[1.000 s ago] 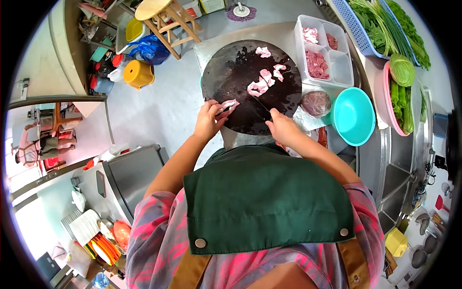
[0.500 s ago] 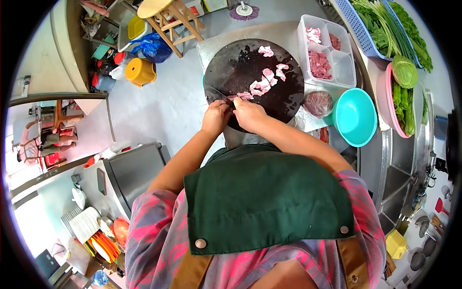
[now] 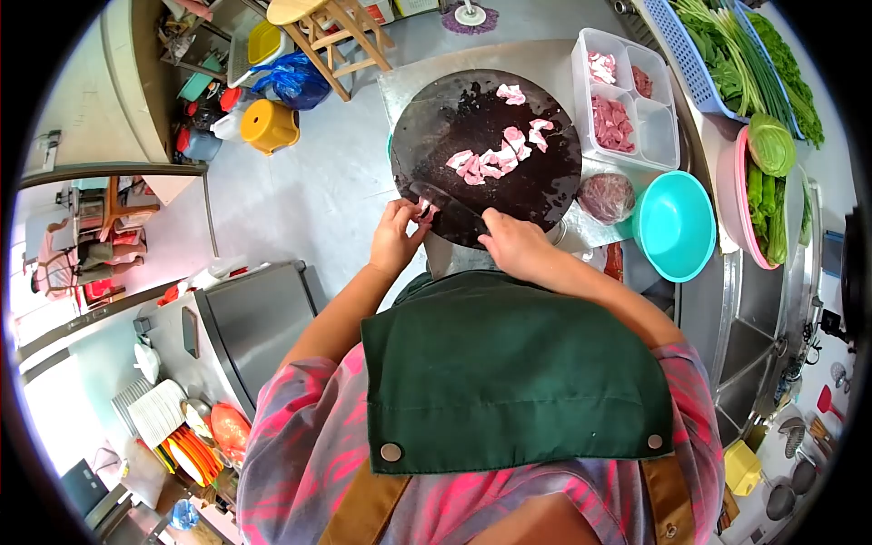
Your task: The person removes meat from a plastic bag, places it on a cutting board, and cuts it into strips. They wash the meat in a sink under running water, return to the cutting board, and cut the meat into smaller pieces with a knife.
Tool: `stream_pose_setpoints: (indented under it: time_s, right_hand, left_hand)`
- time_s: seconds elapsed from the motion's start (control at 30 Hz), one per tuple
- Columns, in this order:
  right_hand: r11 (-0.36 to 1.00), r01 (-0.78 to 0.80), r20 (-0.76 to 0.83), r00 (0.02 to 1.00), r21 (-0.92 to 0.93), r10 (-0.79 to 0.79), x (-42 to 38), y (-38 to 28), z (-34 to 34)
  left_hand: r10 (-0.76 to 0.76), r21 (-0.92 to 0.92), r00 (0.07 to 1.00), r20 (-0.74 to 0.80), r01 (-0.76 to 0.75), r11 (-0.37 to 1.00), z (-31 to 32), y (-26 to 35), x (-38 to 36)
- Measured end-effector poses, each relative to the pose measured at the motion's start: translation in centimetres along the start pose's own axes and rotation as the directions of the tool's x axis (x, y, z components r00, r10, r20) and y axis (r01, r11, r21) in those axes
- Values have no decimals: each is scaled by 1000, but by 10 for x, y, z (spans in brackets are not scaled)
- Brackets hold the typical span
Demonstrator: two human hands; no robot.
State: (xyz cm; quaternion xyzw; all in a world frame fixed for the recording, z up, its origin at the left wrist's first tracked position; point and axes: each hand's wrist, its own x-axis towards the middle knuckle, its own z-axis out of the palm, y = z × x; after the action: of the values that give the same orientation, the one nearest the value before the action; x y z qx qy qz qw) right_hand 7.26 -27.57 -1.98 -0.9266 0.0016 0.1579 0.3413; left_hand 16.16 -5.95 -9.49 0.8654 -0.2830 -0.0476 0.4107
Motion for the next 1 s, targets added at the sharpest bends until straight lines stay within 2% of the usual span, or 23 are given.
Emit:
stream_pose_setpoints:
  time_s: [0.03,0.1,0.2,0.3,0.37,0.43,0.5,0.6,0.63,0.7,0.77,0.83,0.87,0.93,0.97,1.0]
  right_hand:
    - [999,37,42,998,-18,-36,1,-2,1]
    - [998,42,86,996,-48,-38,5,-3,0]
    - [997,18,134,991,-81,-7,10,-8,1]
    - [996,45,117,993,-79,-35,30,-10,16]
    - [996,50,26,998,-69,-49,51,-15,29]
    - [997,58,20,998,-54,-57,56,-15,29]
    - [998,56,23,998,-32,-55,51,-14,29]
    - [998,20,110,994,-61,-13,19,2,14]
    - [998,18,112,994,-64,-11,14,11,12]
    - [998,-56,-25,998,-35,55,5,26,13]
    - [977,-212,-88,973,25,213,5,33,0]
    - [972,-221,-193,953,74,231,3,42,-10]
    - [971,-225,-213,948,82,238,0,45,-14]
    - [969,-230,-235,940,92,246,-6,49,-22]
    - [973,-223,-230,945,67,232,-10,49,-26]
    - [975,-216,-225,949,45,221,-14,49,-28]
  left_hand:
    - [0,0,1000,0,0,1000,2,-2,1]
    - [110,132,994,14,-111,985,8,-7,4]
    - [108,142,994,7,-108,984,9,-4,6]
    - [92,127,994,64,-99,987,10,-8,5]
    - [82,122,993,88,-92,988,11,-8,8]
    - [164,131,984,64,-171,977,10,-6,8]
    - [175,121,981,82,-184,975,6,-4,8]
    - [-230,-43,960,162,240,970,2,-2,5]
    - [-230,-47,960,162,241,969,3,2,9]
    - [-34,-204,998,-58,22,979,6,11,19]
    - [-38,-251,999,-15,33,967,8,28,34]
    - [16,-400,995,99,25,916,11,40,51]
    - [21,-401,995,98,20,916,14,37,53]
    - [56,-217,978,201,-11,976,24,20,51]
    - [61,-217,977,202,-16,976,28,11,47]
    - [87,-129,990,114,-73,989,29,1,41]
